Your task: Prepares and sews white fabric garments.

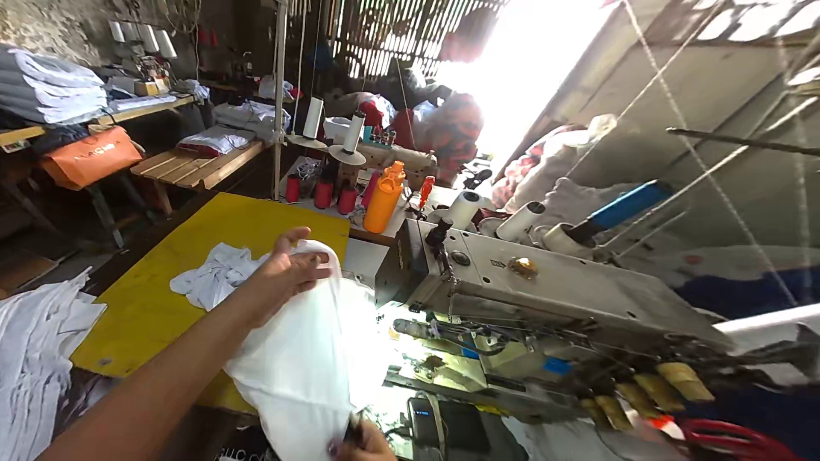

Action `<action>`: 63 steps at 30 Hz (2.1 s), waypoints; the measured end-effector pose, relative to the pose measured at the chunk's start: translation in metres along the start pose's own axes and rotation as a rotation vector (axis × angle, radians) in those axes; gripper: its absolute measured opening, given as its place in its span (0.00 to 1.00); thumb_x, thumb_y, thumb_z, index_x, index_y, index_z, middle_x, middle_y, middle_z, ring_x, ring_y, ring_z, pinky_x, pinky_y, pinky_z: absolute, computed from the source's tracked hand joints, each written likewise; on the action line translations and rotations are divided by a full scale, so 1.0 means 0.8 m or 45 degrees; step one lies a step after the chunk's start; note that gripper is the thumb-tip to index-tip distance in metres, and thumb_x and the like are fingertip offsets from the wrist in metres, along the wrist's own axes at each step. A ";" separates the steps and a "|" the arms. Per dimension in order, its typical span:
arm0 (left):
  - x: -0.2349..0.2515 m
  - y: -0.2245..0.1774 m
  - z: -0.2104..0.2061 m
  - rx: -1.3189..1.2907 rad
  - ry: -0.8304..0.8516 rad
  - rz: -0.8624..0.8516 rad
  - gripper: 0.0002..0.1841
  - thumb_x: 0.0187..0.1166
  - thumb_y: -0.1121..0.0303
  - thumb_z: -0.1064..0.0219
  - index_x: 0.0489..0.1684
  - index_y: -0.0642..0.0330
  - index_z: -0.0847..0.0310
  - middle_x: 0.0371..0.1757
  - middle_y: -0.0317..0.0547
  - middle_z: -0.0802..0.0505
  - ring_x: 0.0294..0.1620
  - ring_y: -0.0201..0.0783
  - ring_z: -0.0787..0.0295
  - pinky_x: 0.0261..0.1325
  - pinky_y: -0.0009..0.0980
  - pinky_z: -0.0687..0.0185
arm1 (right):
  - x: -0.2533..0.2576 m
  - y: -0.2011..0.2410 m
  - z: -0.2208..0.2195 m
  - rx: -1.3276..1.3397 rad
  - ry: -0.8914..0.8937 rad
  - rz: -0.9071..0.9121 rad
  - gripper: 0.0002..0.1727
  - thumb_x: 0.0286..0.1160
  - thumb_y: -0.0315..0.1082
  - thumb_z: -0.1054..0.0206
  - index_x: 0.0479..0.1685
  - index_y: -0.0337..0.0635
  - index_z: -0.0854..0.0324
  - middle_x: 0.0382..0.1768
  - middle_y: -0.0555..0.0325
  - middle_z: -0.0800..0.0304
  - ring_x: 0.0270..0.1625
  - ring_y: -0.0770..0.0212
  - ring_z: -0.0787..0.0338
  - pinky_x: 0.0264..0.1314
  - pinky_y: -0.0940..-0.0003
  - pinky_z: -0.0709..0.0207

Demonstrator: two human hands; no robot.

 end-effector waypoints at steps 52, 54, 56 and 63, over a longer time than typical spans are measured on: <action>-0.022 -0.182 0.093 0.585 -0.259 -1.081 0.11 0.83 0.70 0.44 0.54 0.47 0.19 0.43 0.20 0.10 0.35 0.15 0.16 0.35 0.13 0.20 | 0.039 0.053 0.103 -1.027 -0.532 0.287 0.10 0.69 0.40 0.26 0.26 0.44 0.07 0.24 0.66 0.10 0.27 0.79 0.16 0.33 0.78 0.21; -0.021 -0.171 0.087 0.601 -0.216 -1.113 0.10 0.82 0.65 0.39 0.55 0.45 0.16 0.47 0.17 0.10 0.40 0.13 0.16 0.41 0.12 0.20 | 0.040 0.052 0.103 -1.018 -0.535 0.313 0.10 0.68 0.39 0.26 0.26 0.44 0.06 0.24 0.66 0.09 0.27 0.79 0.15 0.33 0.79 0.20; -0.022 -0.160 0.079 0.614 -0.185 -1.120 0.10 0.81 0.65 0.38 0.55 0.44 0.15 0.48 0.16 0.11 0.46 0.14 0.15 0.50 0.14 0.19 | 0.040 0.053 0.102 -1.017 -0.541 0.356 0.10 0.68 0.39 0.26 0.25 0.44 0.07 0.24 0.66 0.10 0.27 0.80 0.16 0.33 0.79 0.21; -0.019 -0.122 0.044 0.586 0.155 -0.972 0.09 0.85 0.58 0.39 0.53 0.41 0.15 0.45 0.23 0.08 0.46 0.22 0.11 0.51 0.22 0.11 | 0.035 0.055 0.093 -0.982 -0.542 0.422 0.09 0.68 0.37 0.25 0.25 0.43 0.07 0.24 0.66 0.10 0.28 0.81 0.16 0.33 0.82 0.21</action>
Point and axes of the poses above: each hand's wrist, its own x-axis towards the middle knuckle, its own z-axis out of the back of the hand, y = z × x, the point moved 6 cm from there along x, towards the middle knuckle
